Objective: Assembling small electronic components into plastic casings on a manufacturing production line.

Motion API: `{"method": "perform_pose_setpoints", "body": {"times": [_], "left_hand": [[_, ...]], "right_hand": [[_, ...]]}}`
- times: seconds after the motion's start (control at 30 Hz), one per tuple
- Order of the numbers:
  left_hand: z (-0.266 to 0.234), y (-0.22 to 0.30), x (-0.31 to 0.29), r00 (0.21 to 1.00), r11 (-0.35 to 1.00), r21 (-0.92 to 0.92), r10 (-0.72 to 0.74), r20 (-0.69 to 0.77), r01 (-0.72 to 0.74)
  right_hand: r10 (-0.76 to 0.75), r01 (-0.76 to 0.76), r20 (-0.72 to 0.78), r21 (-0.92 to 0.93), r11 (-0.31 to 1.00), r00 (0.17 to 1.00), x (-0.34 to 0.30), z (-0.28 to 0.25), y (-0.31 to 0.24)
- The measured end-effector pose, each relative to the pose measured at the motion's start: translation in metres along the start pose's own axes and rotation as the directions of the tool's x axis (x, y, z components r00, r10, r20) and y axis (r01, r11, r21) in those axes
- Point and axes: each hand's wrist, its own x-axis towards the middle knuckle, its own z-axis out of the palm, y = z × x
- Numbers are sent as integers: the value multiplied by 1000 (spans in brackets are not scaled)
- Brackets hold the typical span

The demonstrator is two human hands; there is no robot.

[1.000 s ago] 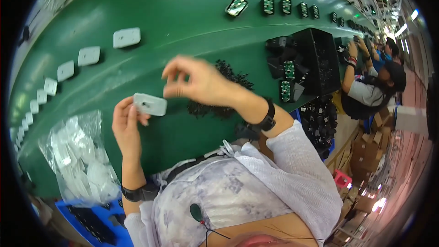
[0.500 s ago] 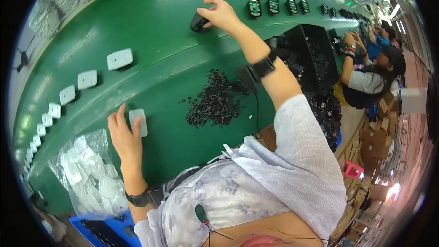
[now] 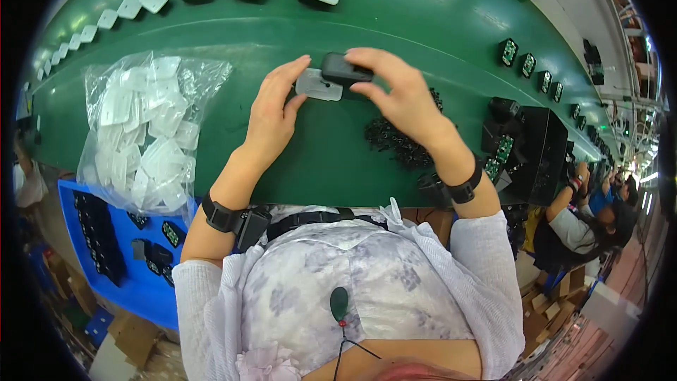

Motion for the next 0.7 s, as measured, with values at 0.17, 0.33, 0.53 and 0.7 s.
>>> {"method": "perform_pose_setpoints", "body": {"times": [0.17,0.33,0.53,0.7], "left_hand": [[-13,-1,-5,999,998,64,12,31,-14],[-14,-13,-9,984,961,245,91,150,-127],[-17,-2,-5,964,871,436,135,229,-226],[-16,-2,0,941,804,507,187,280,-311]], "right_hand": [[-81,93,124,-97,991,989,9,32,-7],[-51,75,144,-166,983,988,8,39,-8],[-53,43,-28,-285,958,998,-3,57,-14],[-7,4,-12,-232,973,1000,3,45,-9]]}}
